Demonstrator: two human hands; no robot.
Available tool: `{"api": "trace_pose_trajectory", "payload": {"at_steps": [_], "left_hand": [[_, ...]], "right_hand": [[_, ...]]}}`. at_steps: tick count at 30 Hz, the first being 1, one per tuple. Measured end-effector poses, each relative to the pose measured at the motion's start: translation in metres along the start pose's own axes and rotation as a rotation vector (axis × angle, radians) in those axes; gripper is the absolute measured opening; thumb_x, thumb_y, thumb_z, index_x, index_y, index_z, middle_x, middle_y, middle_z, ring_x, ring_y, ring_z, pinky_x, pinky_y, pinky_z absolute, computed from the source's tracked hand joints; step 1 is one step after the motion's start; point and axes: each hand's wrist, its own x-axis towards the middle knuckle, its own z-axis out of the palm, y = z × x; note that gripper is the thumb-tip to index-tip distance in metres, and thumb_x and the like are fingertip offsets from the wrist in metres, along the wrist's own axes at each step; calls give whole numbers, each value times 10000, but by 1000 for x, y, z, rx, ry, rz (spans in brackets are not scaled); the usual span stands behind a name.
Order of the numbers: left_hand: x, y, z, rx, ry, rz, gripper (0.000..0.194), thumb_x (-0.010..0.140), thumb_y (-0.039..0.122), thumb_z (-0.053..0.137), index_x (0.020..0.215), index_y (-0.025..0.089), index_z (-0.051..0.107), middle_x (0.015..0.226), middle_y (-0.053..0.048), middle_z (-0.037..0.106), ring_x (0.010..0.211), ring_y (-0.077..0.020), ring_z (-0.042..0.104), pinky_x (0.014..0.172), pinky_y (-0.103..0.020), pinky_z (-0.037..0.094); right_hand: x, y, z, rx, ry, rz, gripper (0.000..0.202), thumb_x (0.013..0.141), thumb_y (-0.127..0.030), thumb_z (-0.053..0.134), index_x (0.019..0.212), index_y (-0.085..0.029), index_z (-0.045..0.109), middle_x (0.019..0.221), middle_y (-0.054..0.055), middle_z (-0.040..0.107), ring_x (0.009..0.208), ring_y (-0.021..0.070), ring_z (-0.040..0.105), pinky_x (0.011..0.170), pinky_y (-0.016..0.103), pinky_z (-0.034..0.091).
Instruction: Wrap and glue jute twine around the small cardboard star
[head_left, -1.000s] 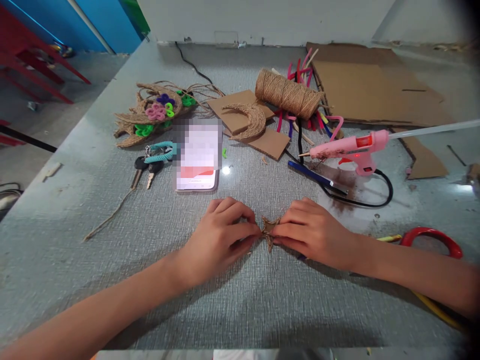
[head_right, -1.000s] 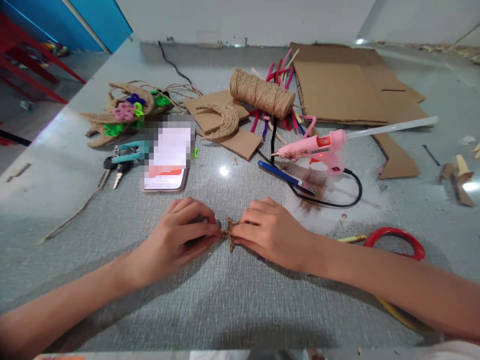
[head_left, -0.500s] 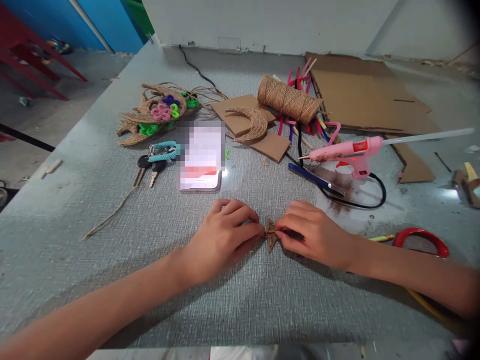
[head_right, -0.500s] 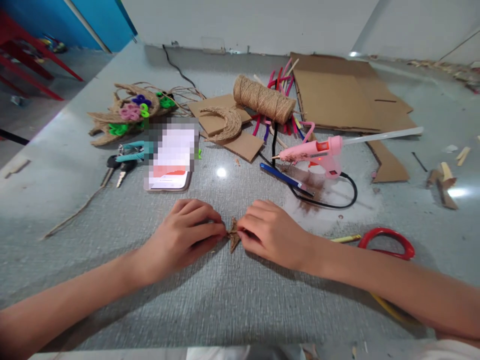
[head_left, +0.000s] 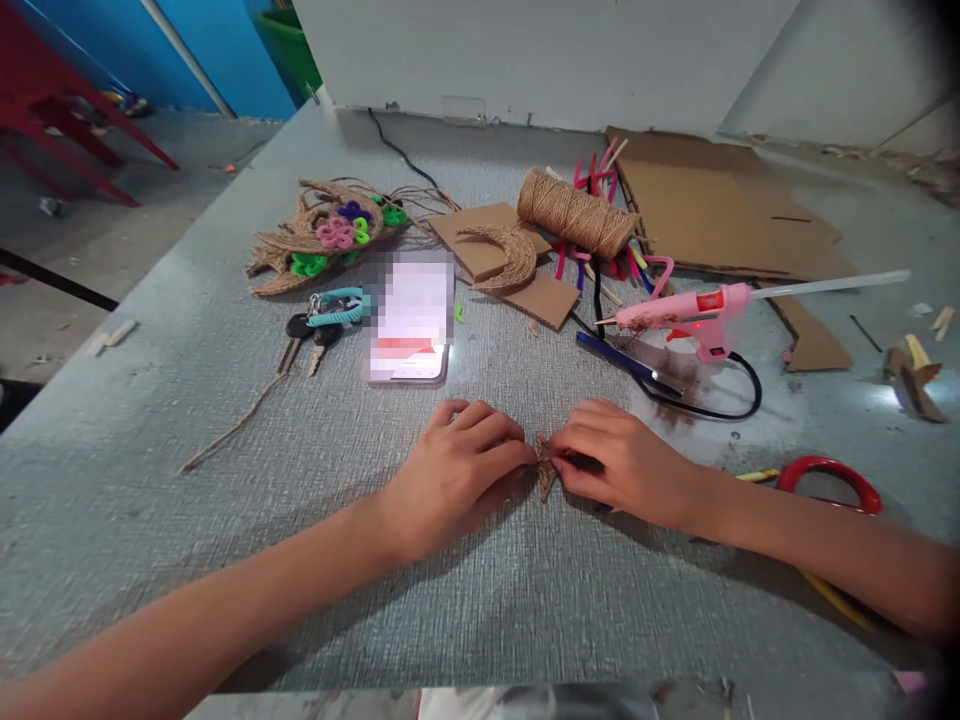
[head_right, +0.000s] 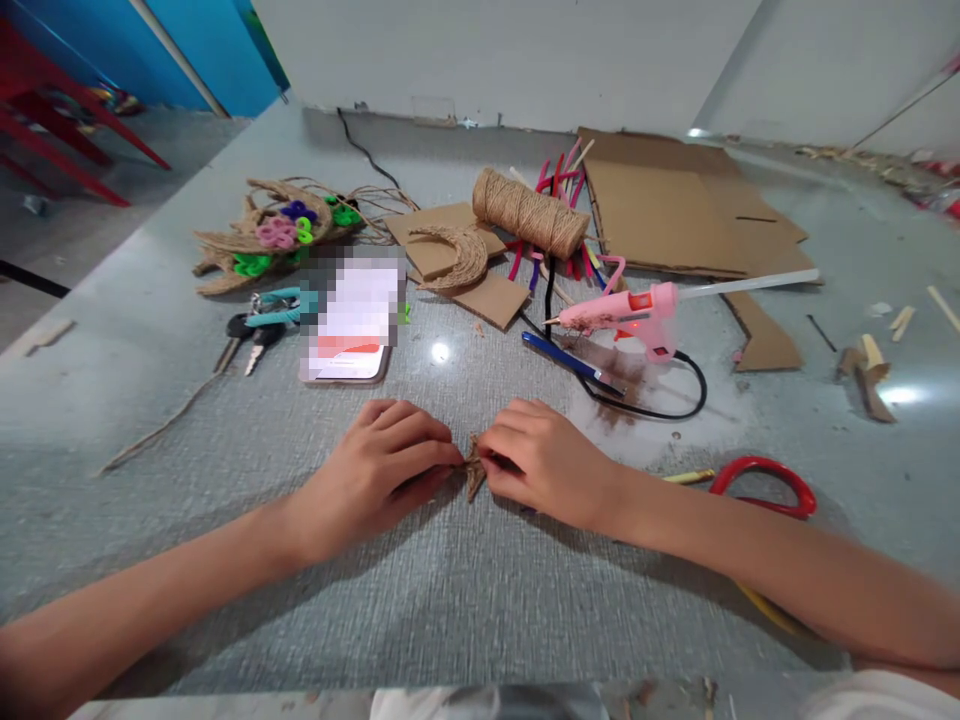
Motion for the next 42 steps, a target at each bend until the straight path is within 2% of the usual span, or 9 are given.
{"api": "trace_pose_trajectory", "payload": {"at_steps": [15,18,22,25,29,31,34,39,42], "left_hand": [[3,0,-1,-35,-38,-36,120,887,225,517,931,224,628,900,-18,618,834,-184,505,741,-328,324],[5,-2,-2,-72,-81,-69,118,878,229,525,938,227,626,912,-15,613,853,-188,497,742,-329,320],[8,-4,-3,-99,-134,-113,122,846,205,551,936,246,622,914,-3,599,871,-193,486,750,-335,312],[8,-2,-3,-98,-138,-144,103,834,205,553,929,211,592,931,-16,591,864,-197,484,740,-337,313],[5,0,-3,-94,-92,-141,51,826,199,562,874,183,560,891,-18,594,831,-188,485,721,-329,318],[2,0,-2,-67,-51,-94,37,852,211,546,861,207,582,881,-6,601,826,-182,484,722,-327,313],[-1,0,-1,35,42,-17,92,875,214,533,858,240,619,888,3,615,819,-174,486,728,-331,306],[-3,1,-1,181,100,61,89,862,196,556,850,236,635,877,5,624,813,-174,491,742,-339,313],[-2,3,-3,212,96,81,81,859,199,562,852,234,636,870,7,623,805,-176,494,744,-340,320]], "right_hand": [[9,0,-3,63,8,64,83,834,-184,540,757,-154,546,724,7,569,733,124,460,695,255,361],[18,0,-6,78,-56,150,71,777,-159,570,711,-157,544,702,-3,564,699,113,464,650,240,352],[31,0,-16,132,-221,294,66,708,-182,604,677,-175,546,638,-37,547,596,85,454,549,222,311],[39,0,-22,146,-311,314,68,682,-188,611,710,-187,549,633,-47,554,585,85,458,529,227,294],[43,0,-25,96,-314,250,64,693,-164,603,727,-184,551,719,-25,566,682,109,482,608,242,333],[41,0,-26,68,-293,190,26,735,-159,593,730,-183,585,789,-3,569,781,131,495,700,260,357],[34,2,-28,40,-270,117,93,827,-203,556,799,-202,645,879,15,583,894,155,491,813,297,353],[22,-1,-29,-19,-132,70,164,880,-281,522,907,-193,657,938,34,597,886,151,496,828,312,353],[16,-6,-24,-86,-61,-58,134,857,-295,565,866,-209,668,949,31,597,880,156,484,810,318,335]]}}
